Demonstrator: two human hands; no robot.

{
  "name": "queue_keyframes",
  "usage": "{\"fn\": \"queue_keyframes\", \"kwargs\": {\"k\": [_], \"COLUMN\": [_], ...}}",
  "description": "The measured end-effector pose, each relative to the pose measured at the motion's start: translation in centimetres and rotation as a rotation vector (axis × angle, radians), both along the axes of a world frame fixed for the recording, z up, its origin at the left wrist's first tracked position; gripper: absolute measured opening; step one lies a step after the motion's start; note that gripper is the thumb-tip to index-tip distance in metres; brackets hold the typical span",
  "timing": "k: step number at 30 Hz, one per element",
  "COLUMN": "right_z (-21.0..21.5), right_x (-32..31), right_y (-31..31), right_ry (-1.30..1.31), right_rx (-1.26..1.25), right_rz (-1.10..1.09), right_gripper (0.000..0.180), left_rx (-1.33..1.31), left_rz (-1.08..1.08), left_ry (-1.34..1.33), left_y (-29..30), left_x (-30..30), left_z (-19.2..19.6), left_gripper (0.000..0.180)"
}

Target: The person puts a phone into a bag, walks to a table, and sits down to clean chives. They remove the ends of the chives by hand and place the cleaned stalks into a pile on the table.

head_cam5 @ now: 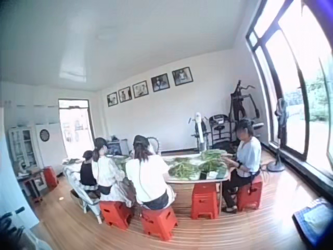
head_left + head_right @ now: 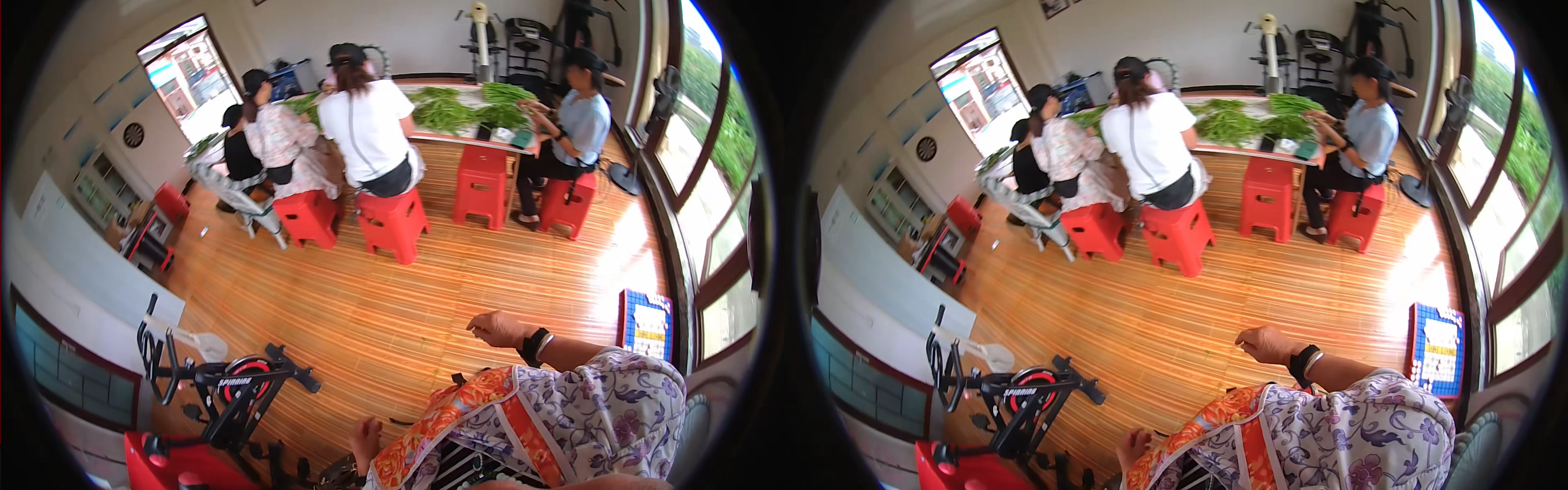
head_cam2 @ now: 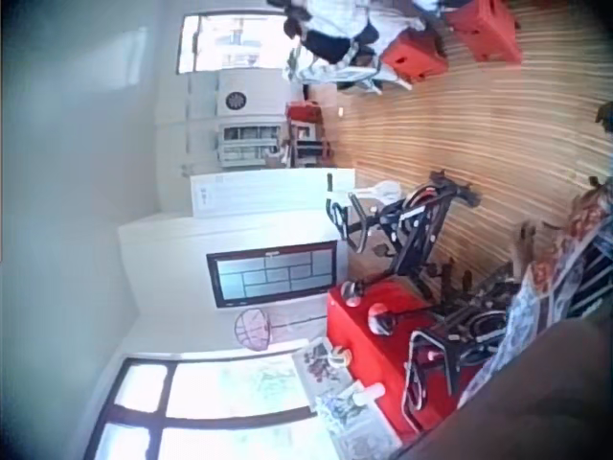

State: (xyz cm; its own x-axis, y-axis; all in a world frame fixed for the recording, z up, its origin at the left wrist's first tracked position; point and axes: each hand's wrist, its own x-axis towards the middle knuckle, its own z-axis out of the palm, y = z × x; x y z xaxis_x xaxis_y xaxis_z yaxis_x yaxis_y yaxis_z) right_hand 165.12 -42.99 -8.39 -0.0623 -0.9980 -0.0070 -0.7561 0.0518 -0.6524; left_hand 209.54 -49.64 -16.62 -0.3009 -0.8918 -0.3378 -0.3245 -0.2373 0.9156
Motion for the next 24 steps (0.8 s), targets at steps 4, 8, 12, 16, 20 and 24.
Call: {"fn": "queue_keyframes", "kwargs": {"k": [4,8,12,16,20,24], "right_z": [0.6,1.6,1.9,2.6,2.0,0.9], "right_x": [-7.6,-17.1,-28.2,-35.8,-40.5,-43.8], "right_y": [7.4,15.5,25.8,35.6,40.9,46.9], "right_ry": [-0.032,-0.137,-0.204,-0.104,-0.112,-0.270], "right_rx": [-0.172,-0.189,-0.214,-0.246,-0.217,-0.138], "right_rz": [-0.234,-0.431,-0.703,-0.906,-0.960,-1.012], "right_gripper": [0.017,0.011,0.007,0.005,0.006,0.014], "left_rx": [-0.218,-0.324,-0.391,-0.387,-0.426,-0.405], "left_rz": [-0.206,-0.429,-0.712,-1.022,-1.186,-1.367], "left_ry": [-0.078,-0.062,-0.095,-0.075,-0.139,-0.119], "left_y": [-0.3,1.9,5.2,7.9,9.3,11.4], "left_x": [-12.8,-26.5,-41.5,-55.4,-65.4,-76.9], "left_z": [1.9,4.1,6.0,7.4,8.9,9.4], "left_gripper": [0.021,0.022,0.027,0.024,0.025,0.024]}}
